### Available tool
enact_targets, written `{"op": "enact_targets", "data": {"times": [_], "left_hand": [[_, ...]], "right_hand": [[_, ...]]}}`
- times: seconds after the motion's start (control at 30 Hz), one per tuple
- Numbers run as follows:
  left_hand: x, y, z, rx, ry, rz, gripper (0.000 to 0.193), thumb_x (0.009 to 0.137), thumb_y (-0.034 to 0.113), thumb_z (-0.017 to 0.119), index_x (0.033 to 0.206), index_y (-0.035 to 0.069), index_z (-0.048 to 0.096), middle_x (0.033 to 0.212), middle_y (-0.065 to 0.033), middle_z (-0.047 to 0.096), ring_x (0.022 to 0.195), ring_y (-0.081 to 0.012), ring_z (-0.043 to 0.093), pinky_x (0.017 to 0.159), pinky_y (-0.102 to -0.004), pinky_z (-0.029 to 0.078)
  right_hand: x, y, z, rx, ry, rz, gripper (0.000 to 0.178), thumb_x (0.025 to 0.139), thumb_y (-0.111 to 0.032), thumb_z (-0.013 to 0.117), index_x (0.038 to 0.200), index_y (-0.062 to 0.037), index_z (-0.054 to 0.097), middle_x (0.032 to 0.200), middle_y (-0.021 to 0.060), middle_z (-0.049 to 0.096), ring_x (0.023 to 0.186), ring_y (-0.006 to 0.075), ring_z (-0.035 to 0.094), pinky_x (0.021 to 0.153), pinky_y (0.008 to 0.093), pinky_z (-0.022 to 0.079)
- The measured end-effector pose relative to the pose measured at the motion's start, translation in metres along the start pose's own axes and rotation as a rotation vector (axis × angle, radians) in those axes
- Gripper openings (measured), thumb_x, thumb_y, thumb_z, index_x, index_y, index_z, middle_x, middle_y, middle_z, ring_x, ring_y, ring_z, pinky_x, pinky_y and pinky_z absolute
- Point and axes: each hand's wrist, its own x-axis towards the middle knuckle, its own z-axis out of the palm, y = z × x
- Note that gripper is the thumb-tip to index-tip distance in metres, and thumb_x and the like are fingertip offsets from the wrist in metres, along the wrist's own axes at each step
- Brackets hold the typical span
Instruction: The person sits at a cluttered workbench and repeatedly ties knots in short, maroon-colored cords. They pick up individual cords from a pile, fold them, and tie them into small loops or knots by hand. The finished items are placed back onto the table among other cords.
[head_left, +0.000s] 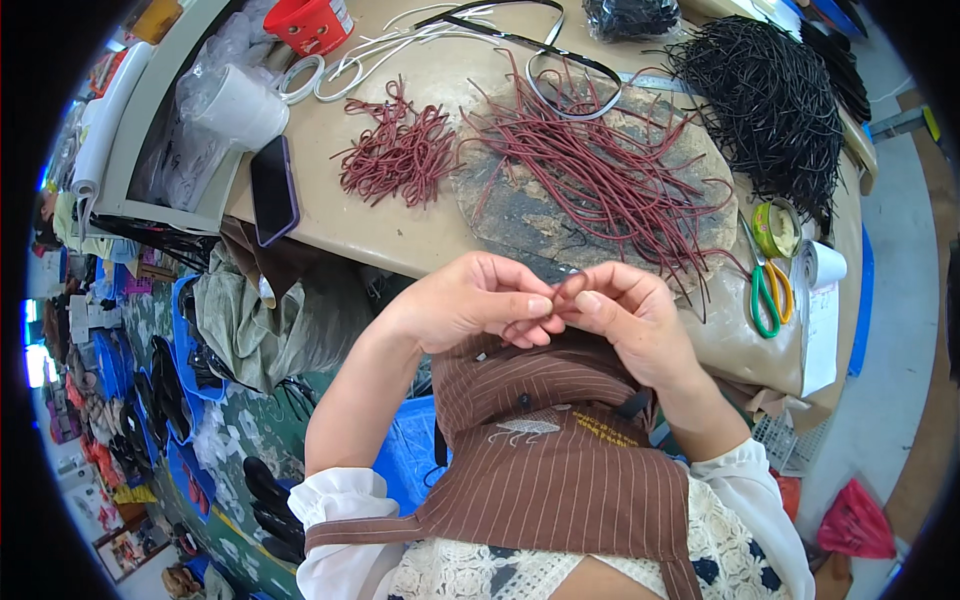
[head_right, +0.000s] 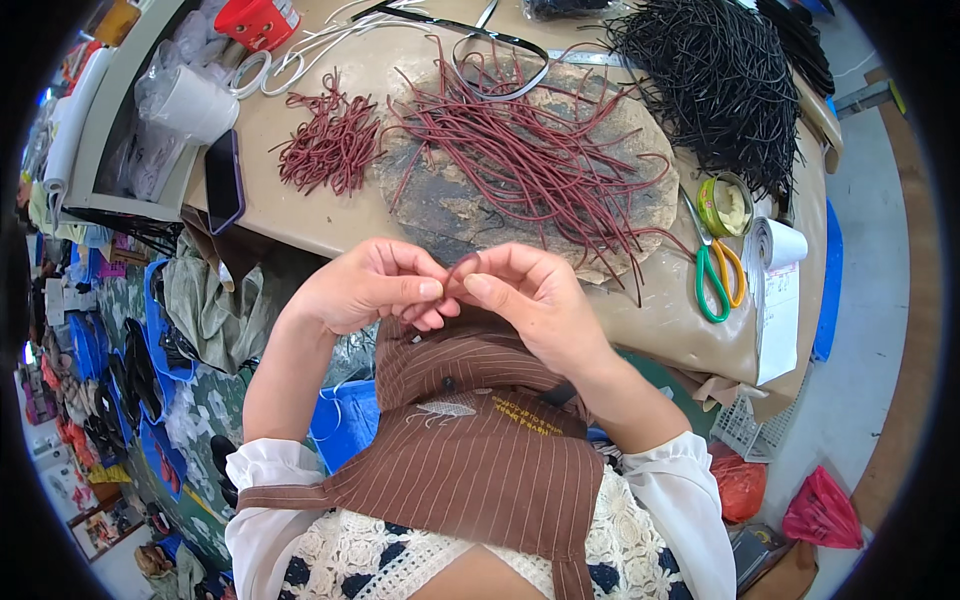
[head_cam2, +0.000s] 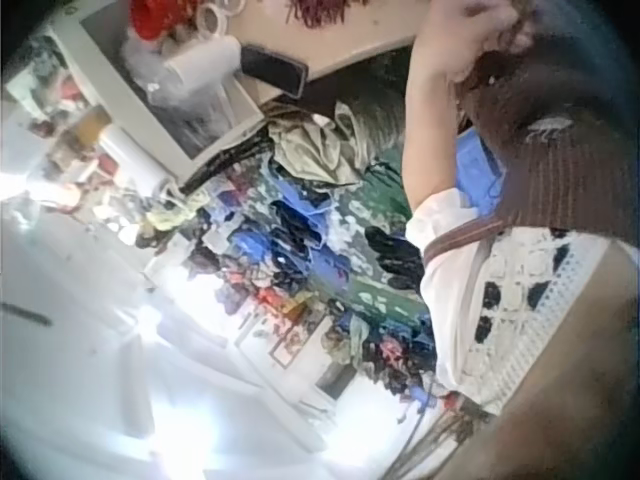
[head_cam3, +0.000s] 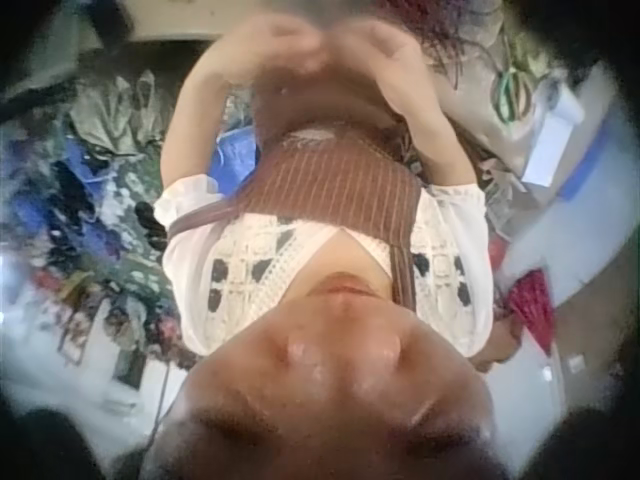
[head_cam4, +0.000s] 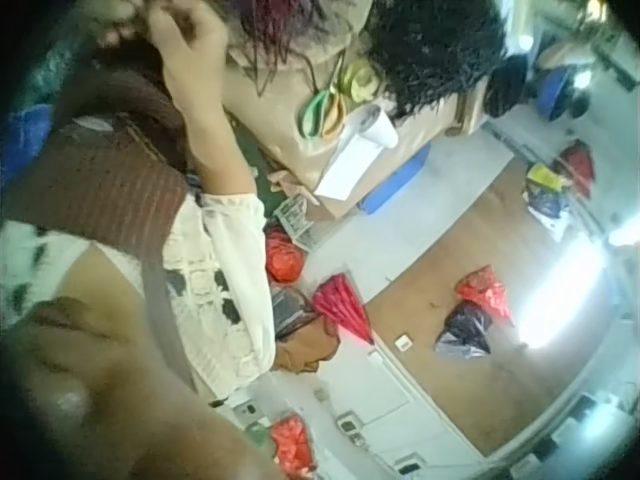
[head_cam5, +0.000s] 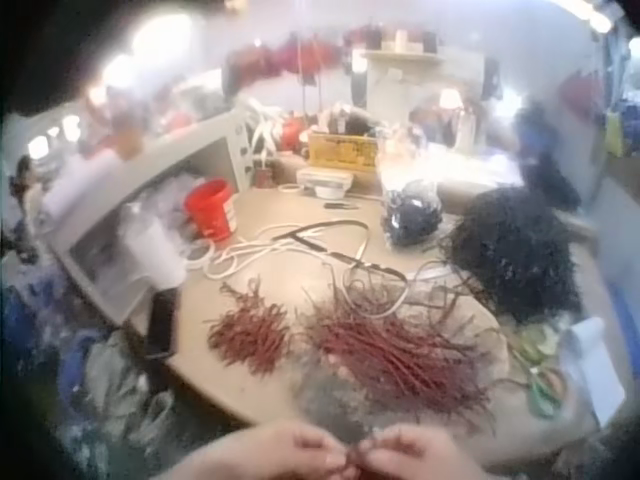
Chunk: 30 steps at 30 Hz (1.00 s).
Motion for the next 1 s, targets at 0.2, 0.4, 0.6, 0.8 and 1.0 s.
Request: {"op": "enact_targets", "data": {"times": [0.2,0.4,0.6,0.8,1.0], "left_hand": [[-0.007,0.007,-0.003,0.083,0.075,0.089,0.016,0.084,0.012,0.057,0.094,0.000,0.059,0.083,-0.0087,0.064,0.068,-0.0100,0.060,0.057,-0.0195,0.045],[-0.003,0.002,-0.003,0.068,0.048,0.102,0.019,0.086,0.015,0.055,0.096,0.000,0.060,0.084,-0.0091,0.064,0.069,-0.0109,0.060,0.059,-0.0206,0.046],[-0.011,0.000,0.012,-0.206,0.182,0.293,0.023,0.087,0.014,0.052,0.103,-0.001,0.056,0.090,-0.0112,0.062,0.079,-0.0159,0.062,0.073,-0.0272,0.050],[-0.002,-0.032,0.022,-0.194,0.383,0.614,0.016,0.083,0.006,0.058,0.097,-0.002,0.058,0.087,-0.0094,0.062,0.081,-0.0161,0.062,0.071,-0.0252,0.051],[-0.006,-0.025,0.029,-0.059,0.362,0.478,0.011,0.083,0.006,0.056,0.090,-0.002,0.060,0.084,-0.0092,0.062,0.072,-0.0130,0.061,0.068,-0.0248,0.052]], "right_hand": [[0.010,-0.025,-0.017,0.016,-0.044,0.018,0.038,0.091,-0.029,0.044,0.112,0.0018,0.049,0.099,0.0113,0.059,0.092,0.0171,0.058,0.081,0.0308,0.047],[0.014,-0.017,-0.015,-0.123,-0.054,0.037,0.029,0.089,-0.021,0.050,0.108,0.0005,0.052,0.091,0.0084,0.061,0.079,0.0120,0.058,0.070,0.0240,0.048],[0.014,0.002,-0.001,0.171,0.126,0.011,0.012,0.084,-0.008,0.056,0.094,-0.0015,0.054,0.082,0.0059,0.061,0.070,0.0120,0.060,0.064,0.0241,0.050],[0.009,0.000,0.003,0.217,0.006,0.074,0.012,0.085,-0.008,0.055,0.094,-0.0015,0.054,0.083,0.0061,0.061,0.073,0.0134,0.060,0.067,0.0260,0.051],[0.009,-0.018,0.007,-0.146,-0.002,-0.079,0.016,0.086,-0.013,0.055,0.095,-0.0001,0.056,0.086,0.0045,0.061,0.082,0.0089,0.057,0.077,0.0228,0.045]]}}
